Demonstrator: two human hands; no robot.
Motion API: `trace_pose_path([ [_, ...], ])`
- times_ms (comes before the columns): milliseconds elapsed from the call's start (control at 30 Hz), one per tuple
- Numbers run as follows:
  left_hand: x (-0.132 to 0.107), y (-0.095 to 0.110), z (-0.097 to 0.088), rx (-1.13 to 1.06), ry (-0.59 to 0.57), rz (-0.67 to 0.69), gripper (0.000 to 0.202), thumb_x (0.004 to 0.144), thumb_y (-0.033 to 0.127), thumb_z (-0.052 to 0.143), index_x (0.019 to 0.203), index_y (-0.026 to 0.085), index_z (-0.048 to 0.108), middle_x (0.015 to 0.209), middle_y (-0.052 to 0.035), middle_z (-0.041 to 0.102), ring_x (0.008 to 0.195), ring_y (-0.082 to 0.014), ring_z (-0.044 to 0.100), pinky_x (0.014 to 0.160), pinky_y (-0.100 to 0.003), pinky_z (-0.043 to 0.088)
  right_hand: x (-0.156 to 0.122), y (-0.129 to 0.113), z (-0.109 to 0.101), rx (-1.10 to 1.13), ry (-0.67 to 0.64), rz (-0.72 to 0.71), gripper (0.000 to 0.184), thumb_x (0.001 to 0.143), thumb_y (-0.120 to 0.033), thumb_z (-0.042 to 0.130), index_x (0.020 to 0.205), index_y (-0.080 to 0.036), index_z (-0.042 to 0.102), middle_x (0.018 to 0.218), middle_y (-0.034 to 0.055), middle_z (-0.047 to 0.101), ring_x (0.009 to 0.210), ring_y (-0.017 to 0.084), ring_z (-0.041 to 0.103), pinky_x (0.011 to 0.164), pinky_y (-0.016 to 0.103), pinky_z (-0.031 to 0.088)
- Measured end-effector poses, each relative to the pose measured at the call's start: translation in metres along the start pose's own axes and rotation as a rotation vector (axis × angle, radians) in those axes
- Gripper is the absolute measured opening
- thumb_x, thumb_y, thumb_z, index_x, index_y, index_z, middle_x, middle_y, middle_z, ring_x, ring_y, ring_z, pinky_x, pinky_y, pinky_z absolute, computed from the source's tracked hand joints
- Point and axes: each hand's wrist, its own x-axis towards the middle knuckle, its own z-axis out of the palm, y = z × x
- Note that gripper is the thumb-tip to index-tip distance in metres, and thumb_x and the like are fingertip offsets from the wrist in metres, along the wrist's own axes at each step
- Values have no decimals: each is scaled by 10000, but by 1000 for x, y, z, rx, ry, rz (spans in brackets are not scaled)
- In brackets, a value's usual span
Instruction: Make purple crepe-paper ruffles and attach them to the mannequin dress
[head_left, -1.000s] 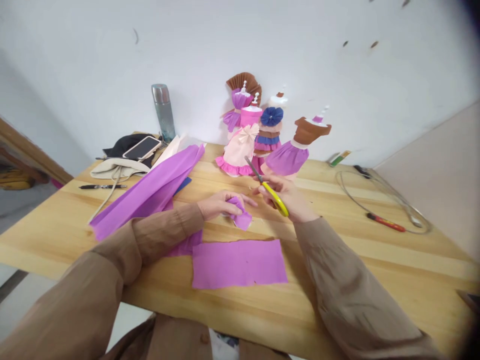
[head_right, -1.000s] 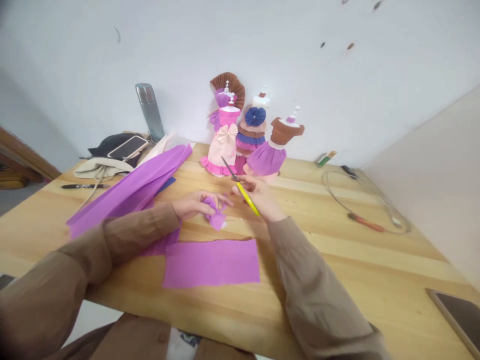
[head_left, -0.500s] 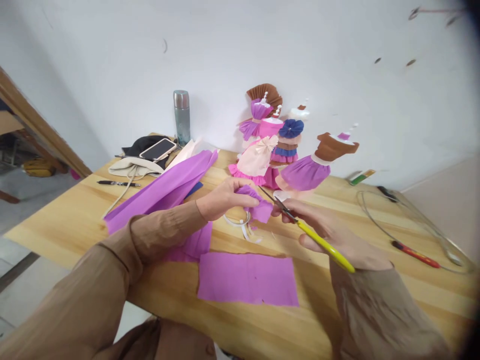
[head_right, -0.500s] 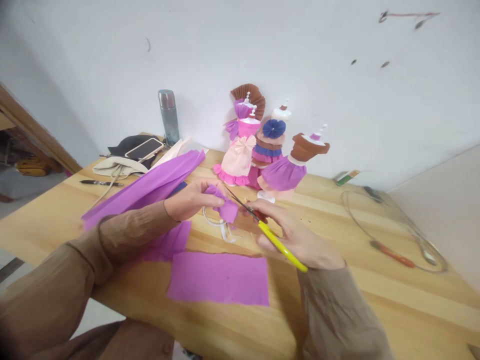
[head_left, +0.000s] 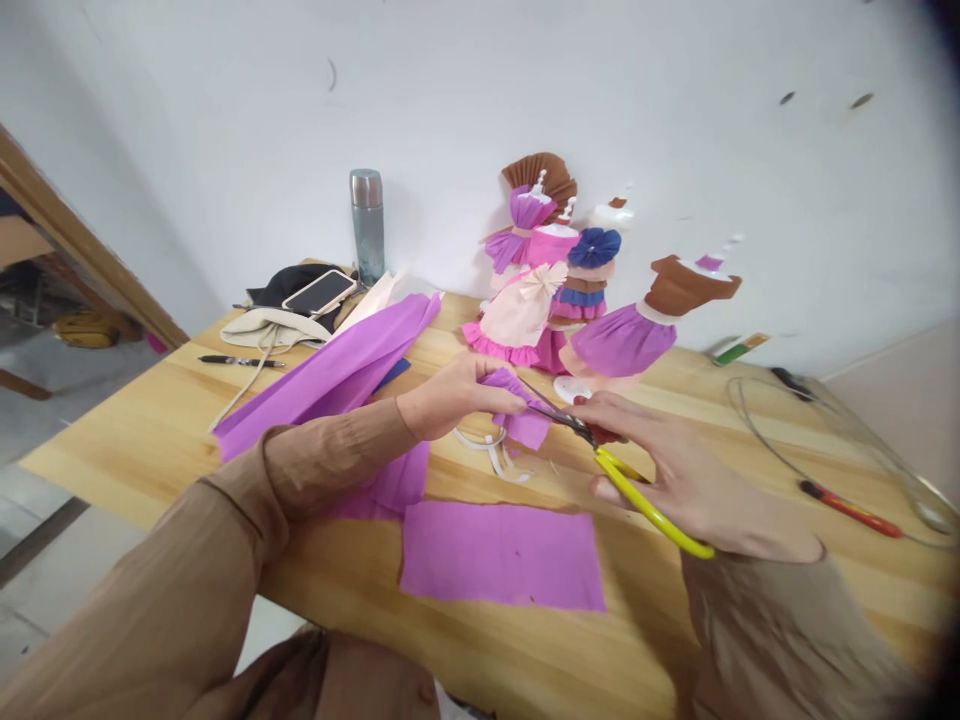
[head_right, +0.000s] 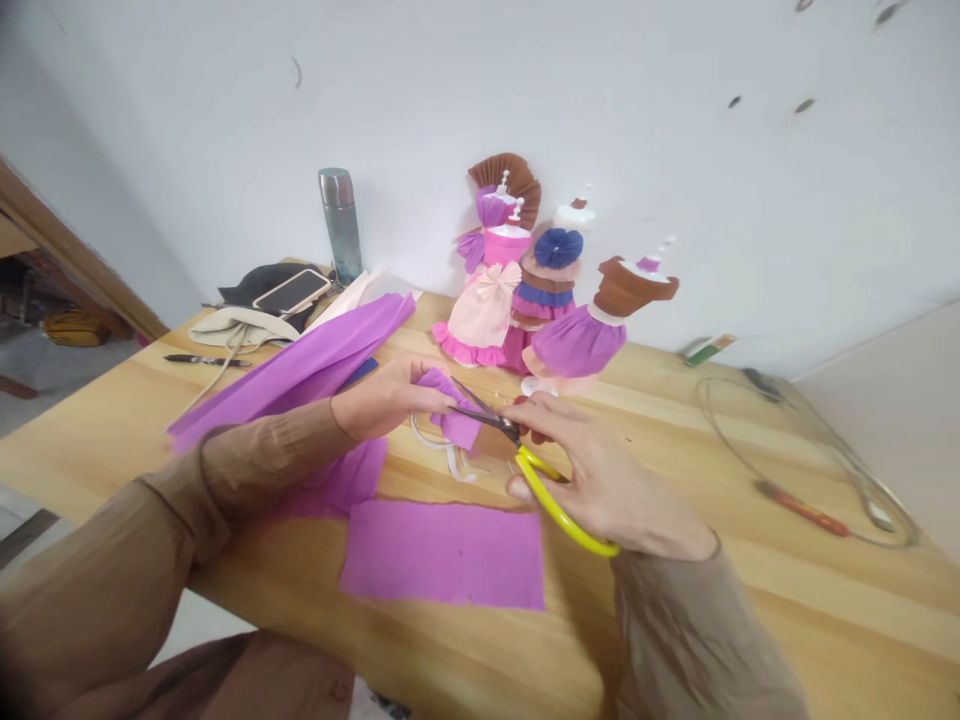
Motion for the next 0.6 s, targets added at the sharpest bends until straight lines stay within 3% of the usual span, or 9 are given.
trace_pose_path([
  [400,-3,1,6,15,-44,-49,69,688,102,693,756,111,707,622,2,644,570,-83,537,574,-220,420,2,1,6,35,41,-17,484,817,-524,662,1179,-204,698,949,111,712,824,252,677,684,343,561],
  [600,-3,1,6,89,-13,-45,73,702,133,717,659,108,664,581,14,596,581,-78,527,579,-213,403,3,-1,14,34,62,20,488,802,-560,664,1136,-209,717,966,112,715,821,244,665,695,348,550],
])
